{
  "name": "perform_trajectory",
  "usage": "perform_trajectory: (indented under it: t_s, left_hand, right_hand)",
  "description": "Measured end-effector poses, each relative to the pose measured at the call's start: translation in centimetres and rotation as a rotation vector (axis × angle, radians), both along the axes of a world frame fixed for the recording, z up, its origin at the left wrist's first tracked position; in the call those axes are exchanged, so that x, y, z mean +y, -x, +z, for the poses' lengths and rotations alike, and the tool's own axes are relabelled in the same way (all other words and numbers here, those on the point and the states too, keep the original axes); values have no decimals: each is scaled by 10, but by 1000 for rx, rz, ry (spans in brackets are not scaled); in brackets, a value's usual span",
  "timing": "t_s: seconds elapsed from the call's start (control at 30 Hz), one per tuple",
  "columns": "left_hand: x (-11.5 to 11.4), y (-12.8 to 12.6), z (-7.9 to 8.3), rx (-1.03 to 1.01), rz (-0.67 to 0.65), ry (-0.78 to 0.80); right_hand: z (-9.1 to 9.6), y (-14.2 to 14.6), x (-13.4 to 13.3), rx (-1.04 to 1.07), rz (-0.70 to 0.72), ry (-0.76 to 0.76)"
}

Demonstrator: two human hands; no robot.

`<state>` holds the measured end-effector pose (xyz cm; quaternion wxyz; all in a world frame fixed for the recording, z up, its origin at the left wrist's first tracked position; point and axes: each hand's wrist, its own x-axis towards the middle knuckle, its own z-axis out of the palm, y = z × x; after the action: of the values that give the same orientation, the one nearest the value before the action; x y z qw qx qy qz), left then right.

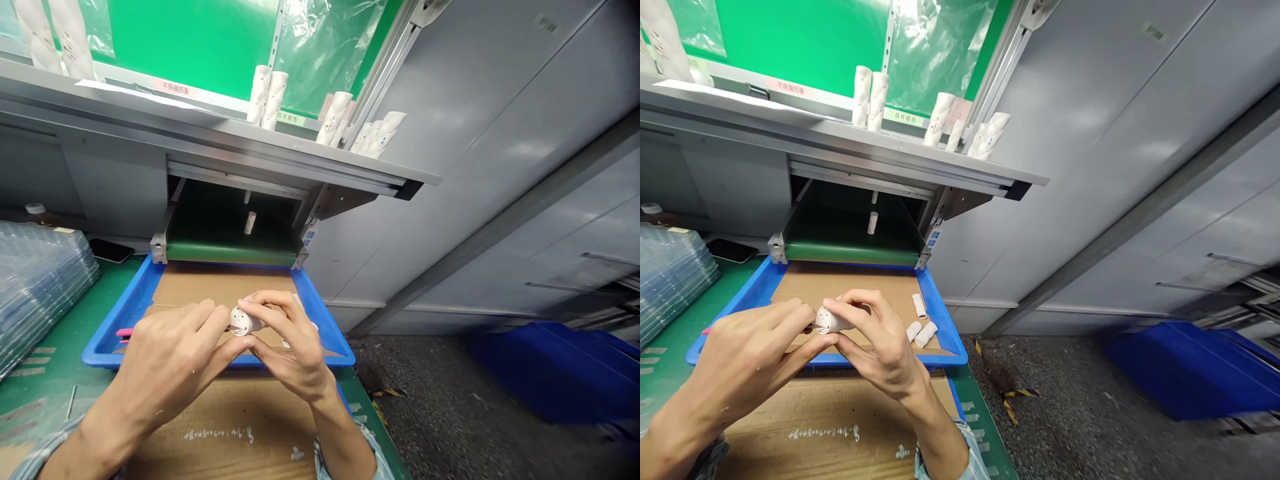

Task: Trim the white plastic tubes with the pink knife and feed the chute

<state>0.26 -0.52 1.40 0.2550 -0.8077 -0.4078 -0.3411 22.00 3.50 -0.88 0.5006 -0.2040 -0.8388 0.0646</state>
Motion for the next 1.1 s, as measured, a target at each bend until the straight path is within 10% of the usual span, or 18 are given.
perform_trajectory:
  t_s: [1.1]
  left_hand:
    - [1, 2, -3, -9, -26, 79]
  right_hand:
    - [5, -2, -2, -82, 20, 44]
